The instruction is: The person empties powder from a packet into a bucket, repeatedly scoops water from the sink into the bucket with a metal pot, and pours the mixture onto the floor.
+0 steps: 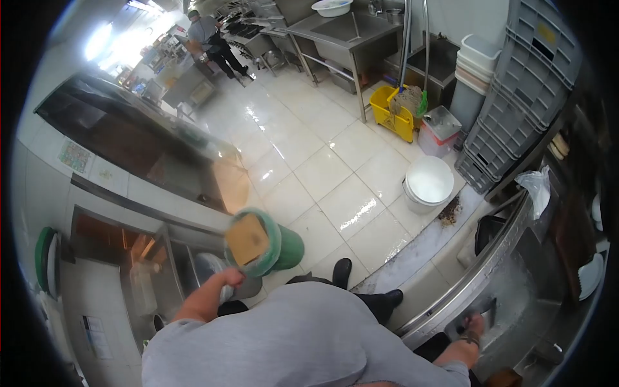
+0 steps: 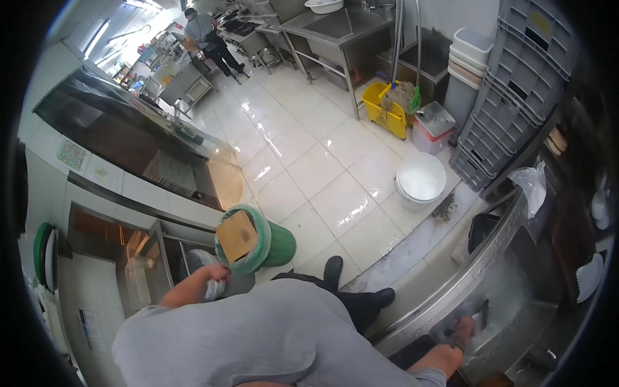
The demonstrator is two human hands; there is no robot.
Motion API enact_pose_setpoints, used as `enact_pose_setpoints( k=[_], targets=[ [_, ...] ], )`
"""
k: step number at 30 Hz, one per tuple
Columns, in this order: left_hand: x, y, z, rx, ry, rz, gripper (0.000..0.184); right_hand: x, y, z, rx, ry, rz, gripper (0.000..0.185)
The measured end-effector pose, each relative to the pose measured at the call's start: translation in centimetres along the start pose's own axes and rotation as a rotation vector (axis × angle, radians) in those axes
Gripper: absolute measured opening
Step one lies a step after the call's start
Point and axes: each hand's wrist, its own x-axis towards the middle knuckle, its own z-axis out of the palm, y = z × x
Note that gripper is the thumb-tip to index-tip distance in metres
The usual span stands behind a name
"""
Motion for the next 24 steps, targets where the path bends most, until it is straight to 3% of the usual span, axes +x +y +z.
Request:
enact_pose_setpoints(
  k=[2,4,5,7,8,10,12,13,14,15,17,18,19,21,24],
  targets=[
    [-0.4,4.4,-1.9,-0.108,0.069,-0.176,0.035,1.1,-0.4,3.5,-0.097,0.02,-0.112,0.017],
    [-0.1,7.2,-2.6,-0.085,0.075,-0.134,0.034,1.5,-1.8,5.4,0.381,0.121,0.266,0.024],
    [0.0,7.5,-2.5,-0.054,0.086,-0.091,0.032,0.5,-3.0,6.6,0.375,0.126,0.263,0.024],
    [1.4,6.7,-2.4,0.005,0.042,-0.015,0.032,-6.2,-7.7,10.8,0.534,0.341,-0.022,0.03],
    [2.3,6.3,-2.4,0.061,0.008,0.064,0.031,-5.3,-7.0,9.6,0.533,0.348,-0.032,0.03],
    [3.4,6.1,-2.4,0.077,0.011,0.127,0.031,-3.1,-6.8,7.6,0.727,0.054,-0.039,0.025],
    [4.5,5.0,-2.3,0.092,0.001,0.189,0.031,-4.5,-9.8,8.8,0.665,0.013,-0.159,0.03],
    [5.6,3.7,-2.1,-0.053,-0.029,0.208,0.032,-5.7,-11.1,8.5,0.602,-0.017,-0.264,0.035],
    [6.9,2.6,-1.6,-0.195,-0.077,0.225,0.033,-4.1,-12.4,6.7,0.471,-0.132,-0.269,0.041],
    [9.3,-1.1,-1.0,-0.233,-0.094,0.327,0.033,-5.9,-15.1,7.7,0.423,-0.011,-0.257,0.043],
    [11.0,-2.5,0.5,-0.153,-0.075,0.385,0.032,-10.2,-21.2,9.5,0.459,-0.172,-0.326,0.046],
    [10.5,-1.8,0.7,-0.088,-0.078,0.38,0.032,-13.1,-24.6,11.0,0.268,-0.179,-0.426,0.049],
    [10.1,-1.2,1.0,-0.023,-0.082,0.375,0.032,-13.3,-26.9,11.0,0.479,-0.194,-0.325,0.049],
    [10.3,-0.8,1.4,-0.375,0.016,-0.028,0.02,-16.3,-32.8,12.4,0.397,-0.164,-0.255,0.043],
    [10.7,-1.1,2.8,-0.373,0.02,-0.066,0.024,-19.8,-40.5,15.5,0.28,-0.139,-0.266,0.036]
  ],
)
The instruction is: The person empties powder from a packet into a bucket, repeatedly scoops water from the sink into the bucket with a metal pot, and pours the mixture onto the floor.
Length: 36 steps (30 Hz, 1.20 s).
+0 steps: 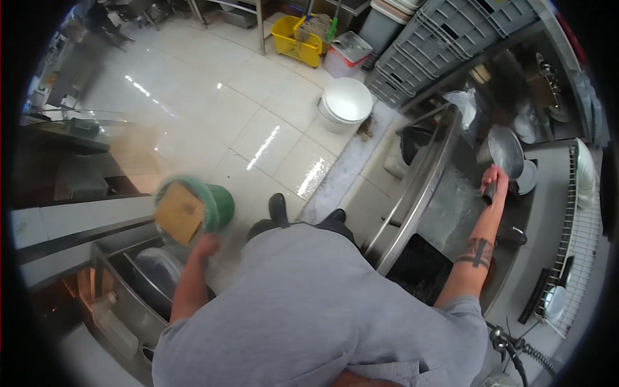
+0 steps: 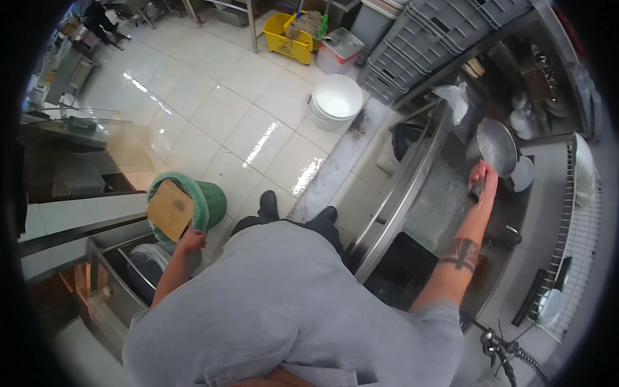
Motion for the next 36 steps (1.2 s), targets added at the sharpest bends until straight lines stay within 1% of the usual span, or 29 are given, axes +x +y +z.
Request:
enact_pose_setpoints(
  k=[1,3,5,6,8,9,10,11,12,13,14,15,16,17,18,20,21,23,24,26,27,28,29,31,32,33,34,35,36],
  targets=[
    [0.2,-0.3,0.2,-0.082,-0.039,-0.054,0.022,-0.3,-2.1,2.0,-0.078,0.027,-0.015,0.034],
    [0.5,-1.1,0.9,-0.121,-0.042,-0.059,0.022,0.5,-5.1,4.7,-0.171,0.052,-0.033,0.033],
    [0.7,-2.0,1.3,-0.215,-0.035,-0.09,0.02,2.6,-7.8,6.3,-0.242,0.094,0.098,0.03],
    [0.7,-2.8,1.5,-0.224,-0.039,-0.093,0.02,3.2,-8.7,7.5,-0.251,0.091,0.098,0.03],
    [1.2,-5.4,2.1,-0.05,-0.012,0.127,0.019,4.6,-10.2,9.5,-0.392,0.194,0.062,0.026],
    [0.5,-5.6,2.2,-0.054,-0.012,0.123,0.019,6.1,-10.9,9.6,-0.476,0.198,0.013,0.018],
    [-0.4,-5.6,2.3,-0.18,-0.029,0.007,0.019,6.0,-10.7,11.1,-0.478,0.194,0.014,0.018],
    [-1.1,-5.4,2.5,-0.305,-0.045,-0.109,0.018,5.8,-10.6,12.7,-0.609,0.244,-0.081,0.015],
    [-1.5,-5.7,2.9,-0.305,-0.042,-0.112,0.018,5.6,-10.6,14.0,-0.739,0.293,-0.177,0.013],
    [-2.1,-6.1,3.3,-0.354,-0.013,-0.159,0.018,6.3,-10.8,14.4,-0.838,0.257,-0.185,0.014],
    [-2.6,-6.3,3.5,-0.402,0.018,-0.205,0.018,6.8,-10.8,15.1,-0.835,0.252,-0.181,0.014],
    [-3.1,-6.6,3.6,-0.399,0.024,-0.21,0.018,7.1,-10.5,16.0,-0.951,0.275,-0.21,0.013],
    [-3.2,-7.2,3.7,-0.462,-0.027,-0.209,0.019,7.8,-10.2,16.5,-1.066,0.299,-0.238,0.012],
    [-3.2,-7.6,3.5,-0.522,-0.076,-0.207,0.021,9.8,-9.8,15.9,-1.131,0.357,-0.343,0.018],
    [-3.7,-7.0,3.4,-0.515,-0.068,-0.209,0.021,10.6,-9.8,16.3,-1.123,0.357,-0.336,0.018],
    [-5.0,-4.9,3.7,-0.35,-0.026,-0.218,0.024,10.5,-9.7,17.6,-1.731,0.408,-0.587,0.023],
    [-5.6,-3.6,3.5,-0.336,-0.02,-0.221,0.024,9.4,-9.2,18.6,-1.722,0.41,-0.573,0.023],
    [-6.4,-1.6,2.7,-0.337,-0.053,-0.183,0.03,7.4,-8.0,19.7,-1.594,0.656,-0.802,0.037],
    [-6.4,-1.3,2.3,-0.312,-0.048,-0.186,0.03,7.4,-7.8,18.3,-1.586,0.666,-0.776,0.037],
    [-5.1,-0.8,1.8,-0.387,-0.087,-0.162,0.032,7.2,-7.3,15.6,-1.597,0.737,-0.704,0.045],
    [-4.4,-0.7,2.0,-0.352,-0.084,-0.159,0.032,5.7,-6.1,13.8,-1.556,0.75,-0.693,0.043],
    [-3.6,-1.3,2.0,-0.333,-0.055,-0.154,0.031,5.4,-3.9,10.5,-1.58,0.785,-0.661,0.04],
    [-2.9,-2.4,1.8,-0.184,-0.094,0.004,0.031,5.4,-1.7,6.8,-1.603,0.819,-0.628,0.039],
    [-4.7,-0.9,1.7,-0.105,-0.065,0.037,0.032,5.6,5.0,-3.2,-1.601,0.794,-0.638,0.034],
    [-6.5,1.0,1.7,-0.182,-0.035,-0.072,0.033,5.6,8.3,-8.1,-1.599,0.781,-0.643,0.031],
    [-7.4,0.3,0.9,-0.212,0.04,-0.072,0.033,6.6,12.9,-16.9,-1.883,0.765,-0.78,0.027],
    [-7.4,-1.7,1.2,-0.135,-0.039,0.062,0.032,7.4,17.1,-24.9,-2.16,0.791,-0.948,0.023],
    [-7.8,-1.6,1.2,-0.084,-0.079,0.133,0.031,5.8,19.9,-29.2,-2.413,0.548,-0.535,0.019],
    [-8.2,-1.1,1.2,-0.036,-0.115,0.206,0.03,6.1,23.9,-35.9,-1.988,0.424,-0.518,0.018]
  ],
)
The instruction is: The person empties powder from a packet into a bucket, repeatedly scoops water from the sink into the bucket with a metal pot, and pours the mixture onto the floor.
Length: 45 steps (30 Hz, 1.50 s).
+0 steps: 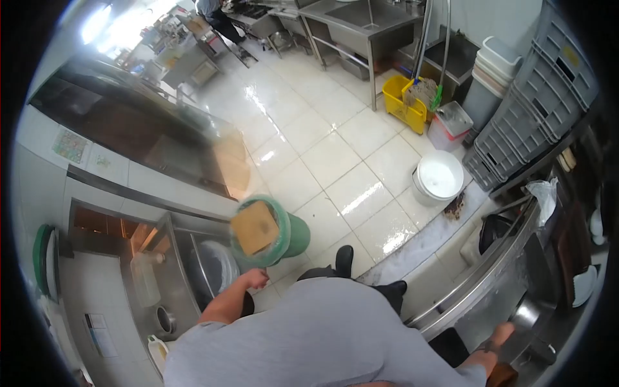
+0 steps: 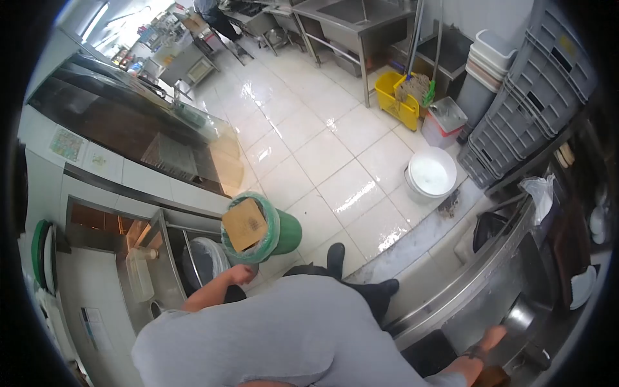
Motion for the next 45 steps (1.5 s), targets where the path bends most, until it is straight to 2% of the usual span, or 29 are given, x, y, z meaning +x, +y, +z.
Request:
enact_pose_setpoints(
  k=[1,2,3,5,6,8,9,11,12,13,14,15,16,17,18,19,21,23,25,27,29,31,34,36,38,39,41,43,45],
  targets=[
    [-1.3,1.0,0.2,0.089,0.037,-0.163,0.03,-1.0,-1.5,0.4,0.017,0.005,0.007,0.018],
    [-2.3,2.1,-0.3,0.178,0.078,-0.33,0.029,-3.9,-4.6,-0.2,-0.244,-0.223,-0.041,0.014],
    [-2.6,2.9,-0.8,0.193,0.09,-0.335,0.029,-6.0,-6.0,0.4,-0.507,-0.459,-0.094,0.019],
    [-3.4,4.3,-1.7,0.327,0.054,-0.424,0.03,-6.4,-6.2,9.9,-0.456,-0.716,-0.366,0.021],
    [-3.3,4.0,-2.8,0.342,0.055,-0.426,0.03,-6.7,-7.9,9.2,-0.263,-0.679,-0.258,0.018],
    [-1.1,1.9,-5.6,0.993,-0.233,0.218,0.028,-6.0,-13.2,7.4,0.543,-0.459,-0.024,0.014],
    [0.4,0.7,-5.7,0.647,-0.051,-0.123,0.024,-5.2,-15.9,5.9,0.913,-0.37,-0.038,0.014],
    [-0.4,7.6,-4.7,0.606,0.033,-0.138,0.024,-5.2,-16.6,12.6,1.955,-0.384,0.484,0.018],
    [-0.6,11.2,-4.4,0.574,0.058,-0.125,0.026,-4.3,-15.4,15.3,1.839,-0.463,1.028,0.021],
    [0.2,11.3,-4.6,0.542,0.045,-0.096,0.029,-4.2,-15.7,14.5,1.916,-0.494,1.018,0.021],
    [1.0,11.5,-4.8,0.509,0.032,-0.068,0.033,-4.1,-16.1,14.9,1.912,-0.365,0.933,0.02],
    [2.1,11.2,-4.9,0.5,0.015,-0.065,0.034,-3.9,-17.6,8.0,1.78,-0.163,0.812,0.022],
    [2.8,11.4,-4.7,0.507,-0.046,-0.06,0.034,-3.1,-18.9,5.7,1.823,-0.038,0.824,0.029],
    [2.9,11.9,-4.4,0.471,-0.02,-0.004,0.033,-2.2,-18.0,4.1,1.916,-0.161,0.713,0.027],
    [3.1,12.2,-4.1,0.448,-0.022,0.028,0.033,-0.9,-16.9,4.0,2.17,-0.293,0.703,0.033],
    [3.4,12.6,-3.8,0.425,-0.025,0.06,0.032,-0.3,-17.6,-0.1,2.186,-0.253,0.736,0.034],
    [3.8,12.3,-3.2,0.241,0.029,-0.076,0.032,1.3,-20.8,-11.0,2.23,-0.233,0.801,0.034],
    [5.1,9.3,-3.7,0.23,-0.045,-0.065,0.031,3.6,-20.5,-16.1,2.231,-0.232,0.833,0.034],
    [6.0,6.6,-3.7,0.208,-0.11,-0.05,0.031,6.3,-19.4,-19.5,2.336,-0.363,0.859,0.036],
    [6.7,4.4,-3.4,0.269,0.061,-0.153,0.034,8.7,-19.3,-23.8,2.25,-0.354,0.79,0.034],
    [7.7,2.6,-3.6,0.192,0.046,-0.181,0.034,11.0,-19.7,-28.2,2.162,-0.352,0.724,0.032],
    [8.5,1.7,-3.6,0.112,0.034,-0.209,0.034,13.8,-20.5,-32.7,2.021,-0.45,0.635,0.031],
    [9.0,0.1,-3.5,-0.019,0.004,-0.235,0.031,17.9,-22.0,-37.8,1.867,-0.484,0.646,0.03],
    [9.4,-1.8,-3.1,-0.117,0.092,-0.272,0.028,20.9,-22.6,-40.0,1.793,-0.482,0.651,0.026],
    [9.4,-3.8,-2.0,-0.159,0.145,-0.26,0.025,23.4,-23.3,-41.6,1.577,-0.443,0.583,0.022],
    [10.6,-7.0,-1.8,-0.043,0.157,-0.179,0.024,24.3,-24.0,-42.8,1.543,-0.438,0.647,0.018],
    [10.7,-8.7,-1.0,0.057,0.171,-0.099,0.023,25.2,-26.0,-44.9,1.387,-0.358,0.576,0.015],
    [8.9,-7.6,-0.5,-0.173,0.138,-0.258,0.022,25.4,-28.4,-47.0,1.152,-0.21,0.482,0.011],
    [8.1,-7.3,-0.1,-0.198,0.098,-0.304,0.017,25.3,-30.6,-48.9,1.038,-0.172,0.429,0.012]
  ],
)
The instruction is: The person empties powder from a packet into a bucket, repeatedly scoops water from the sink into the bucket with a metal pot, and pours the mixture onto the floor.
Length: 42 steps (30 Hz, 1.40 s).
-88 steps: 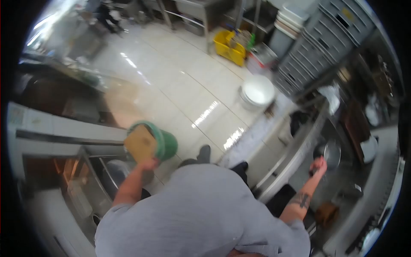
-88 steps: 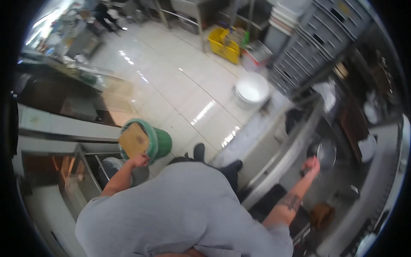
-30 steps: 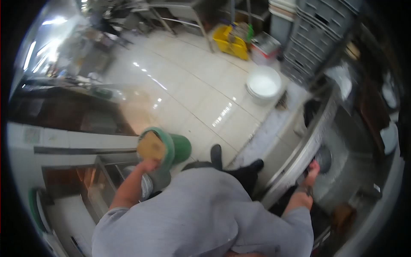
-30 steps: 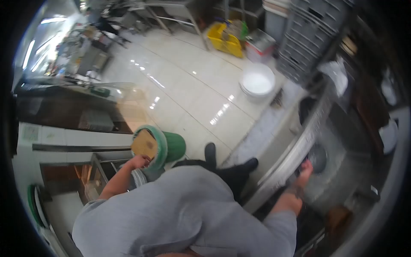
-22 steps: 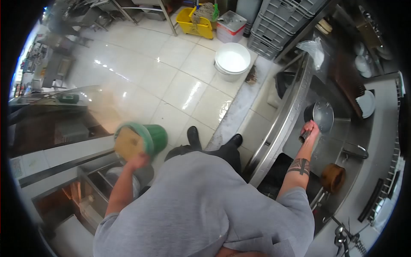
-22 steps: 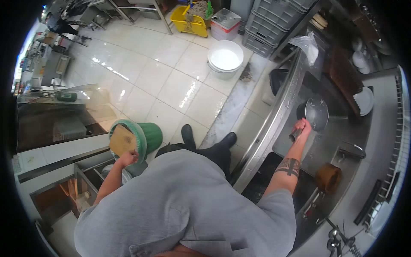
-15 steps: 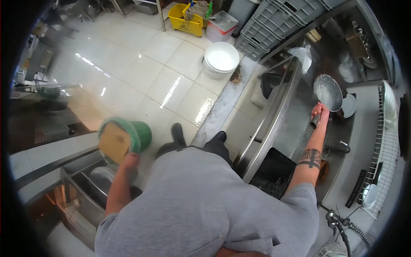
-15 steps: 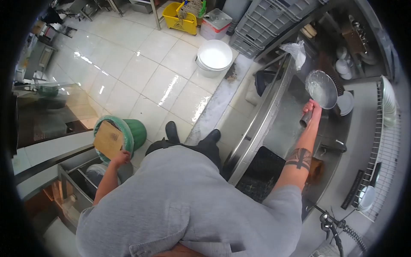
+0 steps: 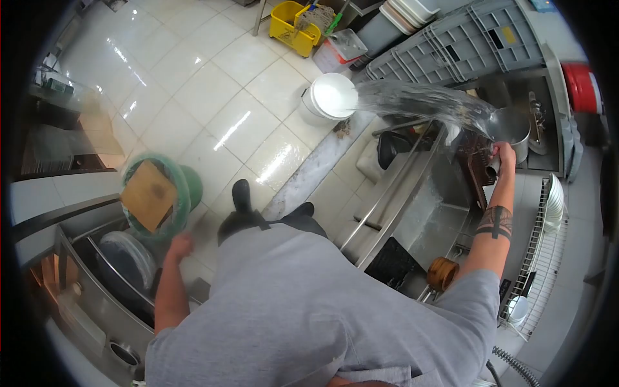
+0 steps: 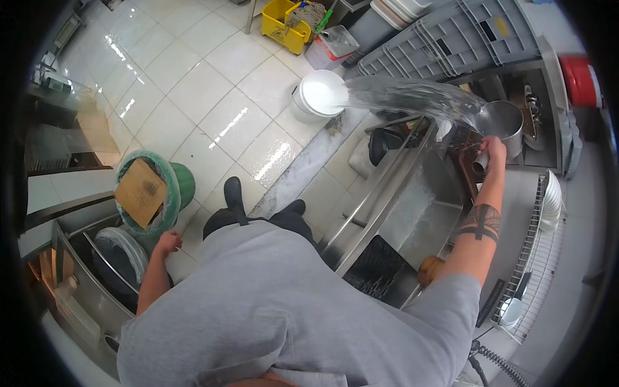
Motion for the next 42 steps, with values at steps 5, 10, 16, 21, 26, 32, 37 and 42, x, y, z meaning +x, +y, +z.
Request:
enact_pose_setpoints(
  k=[5,10,16,21,26,32,37,42],
  targets=[
    [2.0,-1.7,0.6,-0.058,-0.075,-0.066,0.014,-0.8,-4.4,1.2,-0.636,0.318,-0.317,0.025],
    [2.2,1.1,-0.5,0.19,-0.13,0.316,0.016,-1.8,-4.9,0.9,-0.771,0.579,-0.432,0.049],
    [-0.9,7.8,-1.6,0.249,-0.121,0.142,0.031,4.4,18.1,-0.8,-0.583,0.677,-0.451,0.053],
    [-4.9,6.1,-3.3,0.235,-0.148,0.209,0.023,5.3,52.5,0.0,-1.284,-0.018,-0.277,0.032],
    [-8.8,6.9,-4.1,0.338,-0.21,0.133,0.011,-1.6,58.8,8.7,-0.363,0.009,0.41,0.019],
    [-14.3,15.3,-0.2,0.462,0.086,-0.055,0.04,-2.5,57.5,18.1,0.957,-0.4,0.82,0.023],
    [-14.4,17.4,1.3,0.408,0.087,0.013,0.039,-0.1,60.9,18.2,1.214,-0.292,0.597,0.033],
    [-8.3,12.7,-2.7,0.374,-0.224,0.363,0.036,2.9,58.6,12.9,1.172,-0.512,0.095,0.045]
  ],
)
